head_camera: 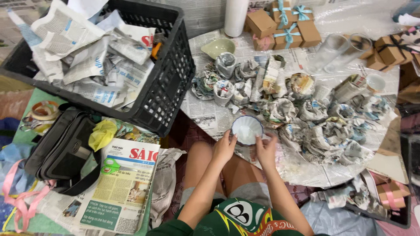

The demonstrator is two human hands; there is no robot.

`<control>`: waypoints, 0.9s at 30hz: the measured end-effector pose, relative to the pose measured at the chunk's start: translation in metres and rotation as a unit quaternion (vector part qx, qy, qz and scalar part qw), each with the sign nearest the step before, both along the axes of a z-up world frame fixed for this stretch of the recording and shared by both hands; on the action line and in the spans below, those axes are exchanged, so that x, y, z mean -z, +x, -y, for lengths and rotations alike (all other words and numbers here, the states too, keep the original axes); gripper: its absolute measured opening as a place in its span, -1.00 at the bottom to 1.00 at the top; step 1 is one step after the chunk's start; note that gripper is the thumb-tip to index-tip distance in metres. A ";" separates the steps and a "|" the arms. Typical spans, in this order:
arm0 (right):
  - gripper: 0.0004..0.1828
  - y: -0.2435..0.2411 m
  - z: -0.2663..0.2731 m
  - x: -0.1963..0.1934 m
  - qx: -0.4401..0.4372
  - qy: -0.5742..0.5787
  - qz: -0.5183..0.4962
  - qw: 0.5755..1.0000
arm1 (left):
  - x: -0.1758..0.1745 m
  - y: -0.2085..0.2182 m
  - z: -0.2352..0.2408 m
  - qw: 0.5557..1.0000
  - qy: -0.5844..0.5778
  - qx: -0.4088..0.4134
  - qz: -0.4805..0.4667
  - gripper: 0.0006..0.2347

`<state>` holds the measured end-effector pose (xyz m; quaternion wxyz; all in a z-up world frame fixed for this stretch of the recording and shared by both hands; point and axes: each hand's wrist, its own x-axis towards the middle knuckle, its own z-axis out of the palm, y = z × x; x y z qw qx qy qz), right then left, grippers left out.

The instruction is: The person wraps small ceramic bowls and plates with newspaper. They pick up each item, place it on a sheet of newspaper, fold the paper around it, and set the wrapped bundle on the table. The person repeats this process for several items.

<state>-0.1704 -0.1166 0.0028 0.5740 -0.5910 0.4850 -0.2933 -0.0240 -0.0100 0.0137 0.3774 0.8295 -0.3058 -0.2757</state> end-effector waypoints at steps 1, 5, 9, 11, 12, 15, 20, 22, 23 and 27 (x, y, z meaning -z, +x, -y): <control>-0.53 -0.004 -0.004 -0.003 0.024 -0.083 -0.016 0.996 | -0.005 0.003 -0.005 1.000 -0.010 -0.003 0.002 -0.54; -0.62 0.007 -0.015 -0.030 0.055 -0.248 -0.008 0.967 | -0.048 0.030 -0.029 0.998 -0.055 -0.024 0.019 -0.59; -0.66 0.042 -0.027 -0.070 -0.017 -0.221 0.111 0.969 | -0.114 0.059 -0.066 0.994 -0.100 -0.034 0.024 -0.65; -0.65 0.065 -0.033 -0.092 -0.058 -0.232 0.119 0.964 | -0.150 0.074 -0.085 0.982 -0.172 -0.039 0.072 -0.69; -0.65 0.076 -0.037 -0.104 -0.077 -0.237 0.123 0.961 | -0.167 0.081 -0.096 0.973 -0.208 -0.040 0.096 -0.71; -0.61 0.109 -0.050 -0.144 -0.144 -0.309 0.111 0.933 | -0.212 0.107 -0.132 0.954 -0.258 -0.071 0.136 -0.75; -0.72 0.176 -0.077 -0.213 -0.242 -0.397 0.155 0.871 | -0.250 0.176 -0.171 0.888 -0.261 -0.106 0.365 -0.80; -0.75 0.203 -0.085 -0.238 -0.275 -0.449 0.164 0.834 | -0.253 0.212 -0.181 0.887 -0.216 -0.102 0.394 -0.81; -0.76 0.218 -0.088 -0.249 -0.290 -0.480 0.172 0.810 | -0.253 0.232 -0.186 0.889 -0.198 -0.093 0.401 -0.82; -0.76 0.282 -0.089 -0.268 -0.344 -0.553 0.202 0.732 | -0.238 0.306 -0.192 0.923 -0.202 -0.047 0.324 -0.76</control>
